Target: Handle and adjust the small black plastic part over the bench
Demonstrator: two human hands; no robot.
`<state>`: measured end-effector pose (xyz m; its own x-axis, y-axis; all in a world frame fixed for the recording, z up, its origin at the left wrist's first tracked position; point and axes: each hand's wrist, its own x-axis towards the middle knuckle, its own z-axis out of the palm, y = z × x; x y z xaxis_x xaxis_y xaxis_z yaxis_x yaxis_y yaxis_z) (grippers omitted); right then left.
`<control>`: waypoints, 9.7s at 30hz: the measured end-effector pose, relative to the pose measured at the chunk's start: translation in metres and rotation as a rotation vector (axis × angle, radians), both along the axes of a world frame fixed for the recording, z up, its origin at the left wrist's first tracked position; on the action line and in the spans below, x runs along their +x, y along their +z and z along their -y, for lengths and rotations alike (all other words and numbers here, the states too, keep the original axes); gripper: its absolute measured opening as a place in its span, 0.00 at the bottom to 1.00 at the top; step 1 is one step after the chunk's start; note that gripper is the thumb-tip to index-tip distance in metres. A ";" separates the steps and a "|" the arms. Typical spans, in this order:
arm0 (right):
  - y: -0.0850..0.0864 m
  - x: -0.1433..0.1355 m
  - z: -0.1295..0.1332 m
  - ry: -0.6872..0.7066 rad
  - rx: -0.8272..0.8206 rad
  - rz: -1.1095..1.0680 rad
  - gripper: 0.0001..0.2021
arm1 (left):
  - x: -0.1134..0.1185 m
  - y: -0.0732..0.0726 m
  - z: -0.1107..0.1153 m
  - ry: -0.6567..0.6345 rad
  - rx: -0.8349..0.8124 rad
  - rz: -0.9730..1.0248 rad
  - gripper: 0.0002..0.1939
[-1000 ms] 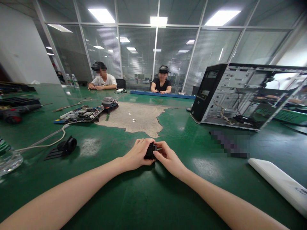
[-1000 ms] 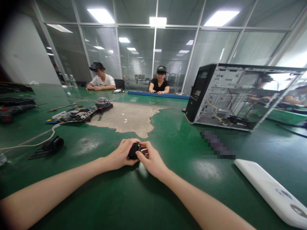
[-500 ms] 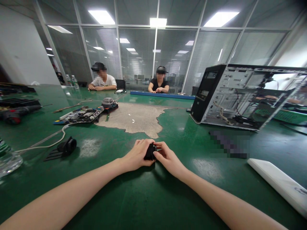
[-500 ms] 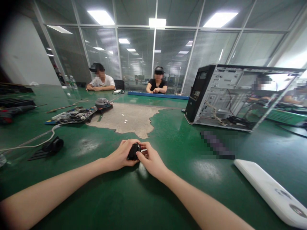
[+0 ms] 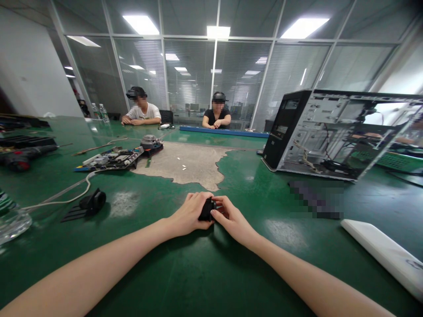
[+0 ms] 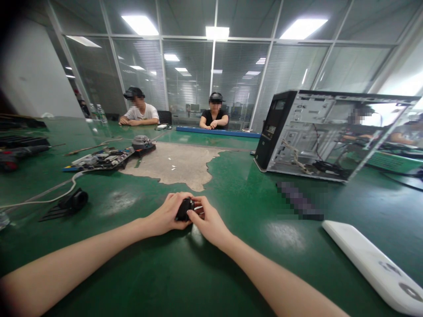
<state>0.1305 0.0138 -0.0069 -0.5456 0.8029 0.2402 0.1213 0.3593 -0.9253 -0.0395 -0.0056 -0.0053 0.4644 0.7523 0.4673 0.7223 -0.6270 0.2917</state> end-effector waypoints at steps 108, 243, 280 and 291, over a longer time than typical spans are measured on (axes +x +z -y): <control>-0.006 0.000 -0.006 0.007 -0.062 -0.125 0.10 | 0.000 0.001 -0.002 -0.018 0.015 -0.028 0.30; 0.002 0.001 0.006 -0.038 0.137 -0.055 0.06 | 0.001 0.002 -0.001 -0.021 -0.007 -0.027 0.28; 0.001 0.000 0.004 -0.073 0.078 -0.025 0.11 | 0.001 0.002 -0.002 -0.016 -0.002 -0.015 0.27; 0.001 0.002 0.005 -0.085 0.218 -0.004 0.07 | 0.001 0.002 -0.001 -0.020 -0.014 -0.019 0.27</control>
<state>0.1325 0.0083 -0.0062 -0.4772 0.7745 0.4152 0.1559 0.5396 -0.8274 -0.0389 -0.0051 -0.0028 0.4878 0.7491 0.4481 0.7151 -0.6374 0.2870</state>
